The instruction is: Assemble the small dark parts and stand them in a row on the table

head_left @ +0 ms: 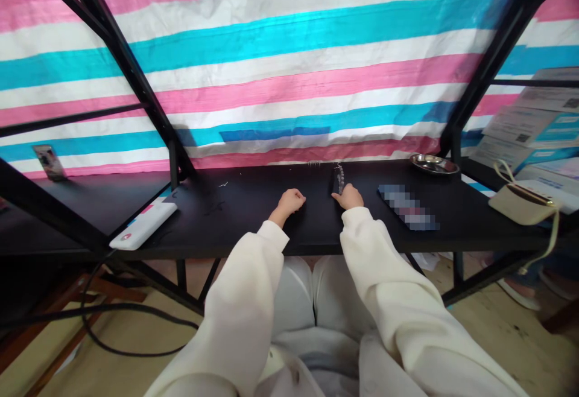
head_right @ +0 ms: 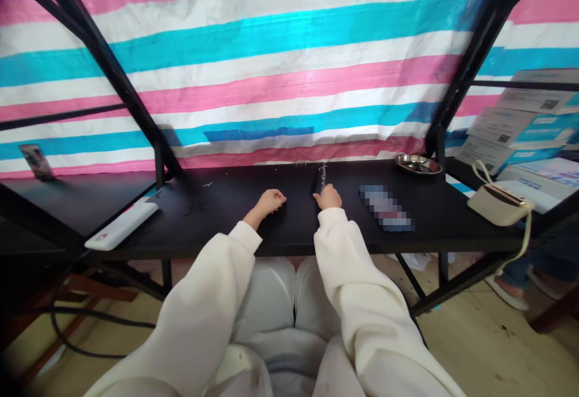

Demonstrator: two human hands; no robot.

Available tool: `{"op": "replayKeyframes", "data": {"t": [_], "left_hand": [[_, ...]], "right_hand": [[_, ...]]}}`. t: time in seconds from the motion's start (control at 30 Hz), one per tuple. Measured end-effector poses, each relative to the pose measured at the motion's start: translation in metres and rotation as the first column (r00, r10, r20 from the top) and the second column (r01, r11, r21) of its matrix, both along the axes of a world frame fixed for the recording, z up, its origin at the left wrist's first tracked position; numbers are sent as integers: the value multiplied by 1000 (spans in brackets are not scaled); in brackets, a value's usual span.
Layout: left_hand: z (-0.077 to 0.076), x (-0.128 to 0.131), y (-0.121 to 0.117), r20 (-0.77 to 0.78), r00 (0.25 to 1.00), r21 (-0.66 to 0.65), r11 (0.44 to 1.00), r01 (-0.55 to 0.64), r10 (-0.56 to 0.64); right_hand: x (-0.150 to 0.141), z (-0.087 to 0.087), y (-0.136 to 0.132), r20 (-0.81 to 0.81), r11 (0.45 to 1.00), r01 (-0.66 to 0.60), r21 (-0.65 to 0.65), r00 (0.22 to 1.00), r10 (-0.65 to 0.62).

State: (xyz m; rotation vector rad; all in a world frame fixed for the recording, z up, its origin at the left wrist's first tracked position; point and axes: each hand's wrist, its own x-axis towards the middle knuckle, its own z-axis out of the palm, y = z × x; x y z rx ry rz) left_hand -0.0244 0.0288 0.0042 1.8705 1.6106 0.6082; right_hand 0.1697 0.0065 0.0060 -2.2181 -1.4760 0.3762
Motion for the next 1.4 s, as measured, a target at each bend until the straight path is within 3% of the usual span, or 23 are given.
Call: {"op": "replayKeyframes", "data": {"t": [0.13,0.27,0.37,0.57,0.8,1.1,1.4], "left_hand": [[3,26,-12,-328,933,223,972,-72,145],[2,56,-27,-430,883,299,953,-58,188],[-2,71,-33,-438,886,352,936,11,155],[-8,79,-37,-417,908,509,839,192,45],[-13,78,-33,-486,874,490,831,263,11],[-11,81,-27,-468,883,532,807,256,28],[-12,74,-16,-304,952,495,860,122,40]], "right_hand": [[1,-1,0,5,1000,-12,3,1000,12],[2,-3,1,19,1000,-27,11,999,27],[3,-3,2,24,999,-37,8,999,37],[0,-1,-3,29,999,-38,22,999,37],[0,-1,-5,7,998,-23,54,1000,23],[1,-7,-1,40,998,-17,67,999,14],[-1,-5,-5,84,998,-10,68,996,4]]}}
